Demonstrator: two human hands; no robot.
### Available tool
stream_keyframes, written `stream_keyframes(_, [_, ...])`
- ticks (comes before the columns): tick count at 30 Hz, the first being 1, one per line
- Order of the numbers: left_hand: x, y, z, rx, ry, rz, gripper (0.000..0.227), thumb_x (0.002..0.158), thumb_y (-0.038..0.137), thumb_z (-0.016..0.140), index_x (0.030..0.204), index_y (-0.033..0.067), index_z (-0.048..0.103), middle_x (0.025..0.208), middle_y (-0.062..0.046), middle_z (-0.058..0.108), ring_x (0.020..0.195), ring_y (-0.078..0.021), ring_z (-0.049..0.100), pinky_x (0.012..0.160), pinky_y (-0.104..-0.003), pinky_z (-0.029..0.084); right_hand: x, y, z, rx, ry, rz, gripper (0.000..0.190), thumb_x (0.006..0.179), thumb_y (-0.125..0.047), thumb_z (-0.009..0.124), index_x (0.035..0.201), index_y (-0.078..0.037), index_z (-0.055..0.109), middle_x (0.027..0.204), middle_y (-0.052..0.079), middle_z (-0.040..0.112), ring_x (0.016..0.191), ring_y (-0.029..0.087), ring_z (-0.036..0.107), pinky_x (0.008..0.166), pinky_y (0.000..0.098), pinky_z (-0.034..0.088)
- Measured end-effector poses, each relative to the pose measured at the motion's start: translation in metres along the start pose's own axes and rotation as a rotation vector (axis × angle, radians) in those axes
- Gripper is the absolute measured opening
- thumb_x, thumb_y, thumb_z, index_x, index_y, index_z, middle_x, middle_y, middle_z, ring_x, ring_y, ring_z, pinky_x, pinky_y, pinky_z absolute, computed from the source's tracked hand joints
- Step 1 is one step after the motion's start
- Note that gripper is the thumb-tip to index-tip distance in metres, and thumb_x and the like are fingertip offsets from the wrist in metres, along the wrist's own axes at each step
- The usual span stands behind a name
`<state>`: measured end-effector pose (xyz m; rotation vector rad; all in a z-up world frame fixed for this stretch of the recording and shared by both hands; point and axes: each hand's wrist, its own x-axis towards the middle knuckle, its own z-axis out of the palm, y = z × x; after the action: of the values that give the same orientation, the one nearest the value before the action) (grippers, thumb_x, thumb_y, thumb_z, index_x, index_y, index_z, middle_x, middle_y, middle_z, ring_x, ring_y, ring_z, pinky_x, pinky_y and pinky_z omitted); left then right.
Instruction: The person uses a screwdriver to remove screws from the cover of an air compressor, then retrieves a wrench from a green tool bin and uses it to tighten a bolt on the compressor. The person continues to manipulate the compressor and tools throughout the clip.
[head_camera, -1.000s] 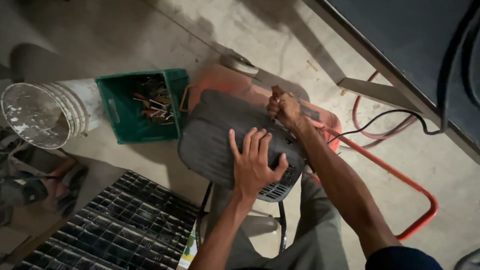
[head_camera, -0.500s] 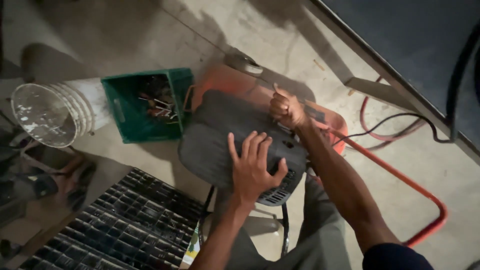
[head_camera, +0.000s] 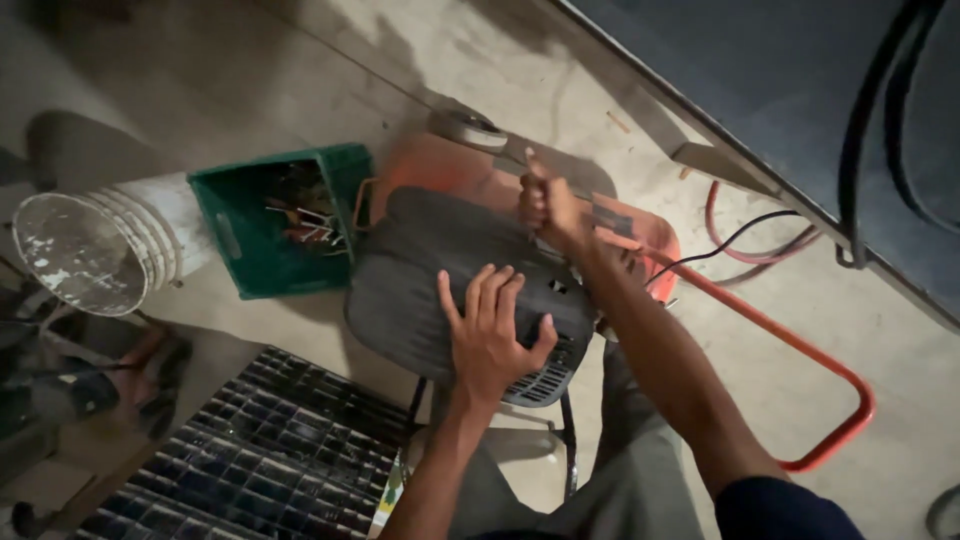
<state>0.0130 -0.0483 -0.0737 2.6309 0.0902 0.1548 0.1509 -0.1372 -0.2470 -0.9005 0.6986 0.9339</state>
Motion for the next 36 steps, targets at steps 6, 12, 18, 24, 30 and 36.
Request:
stream_keyframes(6, [0.002, 0.002, -0.003, 0.008, -0.012, -0.005, 0.051, 0.086, 0.047, 0.055, 0.114, 0.0067, 0.069, 0.116, -0.011, 0.068, 0.117, -0.0310, 0.066, 0.116, -0.073, 0.025, 0.004, -0.013, -0.005, -0.137, -0.127, 0.114, 0.071, 0.096, -0.062, 0.065, 0.049, -0.017, 0.036, 0.039, -0.001, 0.026, 0.032, 0.013, 0.026, 0.035, 0.0292, 0.024])
stream_keyframes(12, [0.001, 0.003, -0.003, 0.004, -0.004, -0.016, 0.050, 0.086, 0.045, 0.056, 0.115, 0.0072, 0.070, 0.117, -0.011, 0.068, 0.117, -0.0319, 0.067, 0.117, -0.072, 0.023, 0.027, 0.001, -0.031, -1.816, 0.039, 0.038, 0.095, 0.094, -0.084, 0.029, 0.092, -0.003, 0.078, 0.095, 0.024, 0.077, 0.099, 0.043, 0.074, 0.085, 0.0531, 0.055])
stream_keyframes(18, [0.000, 0.000, -0.003, -0.003, -0.030, -0.032, 0.051, 0.088, 0.047, 0.054, 0.117, 0.0080, 0.070, 0.119, -0.011, 0.068, 0.118, -0.0315, 0.066, 0.118, -0.072, 0.022, 0.101, 0.037, -0.070, -1.955, -0.308, 0.068, 0.044, 0.081, -0.052, 0.066, 0.093, -0.012, 0.081, 0.093, 0.016, 0.078, 0.088, 0.038, 0.076, 0.071, 0.0504, 0.058])
stream_keyframes(24, [0.001, 0.002, -0.002, 0.022, -0.029, -0.025, 0.053, 0.087, 0.047, 0.055, 0.118, 0.0076, 0.070, 0.118, -0.011, 0.068, 0.118, -0.0313, 0.066, 0.117, -0.071, 0.024, 0.011, -0.037, -0.031, -1.743, -0.532, -0.165, 0.039, 0.100, -0.046, 0.049, 0.104, -0.012, 0.068, 0.093, 0.020, 0.076, 0.089, 0.047, 0.072, 0.082, 0.0586, 0.054])
stream_keyframes(30, [0.000, 0.003, -0.002, -0.001, -0.016, -0.039, 0.052, 0.090, 0.049, 0.052, 0.116, 0.0082, 0.071, 0.118, -0.011, 0.069, 0.119, -0.0313, 0.066, 0.118, -0.071, 0.022, -0.015, -0.072, 0.082, -1.623, 0.269, 0.766, 0.036, 0.105, -0.037, 0.061, 0.129, -0.012, 0.071, 0.132, 0.010, 0.069, 0.121, 0.027, 0.065, 0.093, 0.0481, 0.056])
stream_keyframes(36, [-0.003, 0.001, 0.000, 0.008, -0.014, -0.032, 0.051, 0.088, 0.048, 0.056, 0.116, 0.0085, 0.071, 0.118, -0.010, 0.069, 0.118, -0.0314, 0.066, 0.118, -0.072, 0.023, 0.011, -0.061, -0.010, -1.551, -0.593, 0.232, 0.027, 0.094, -0.023, 0.049, 0.096, -0.002, 0.067, 0.081, 0.013, 0.071, 0.065, 0.028, 0.065, 0.042, 0.0417, 0.049])
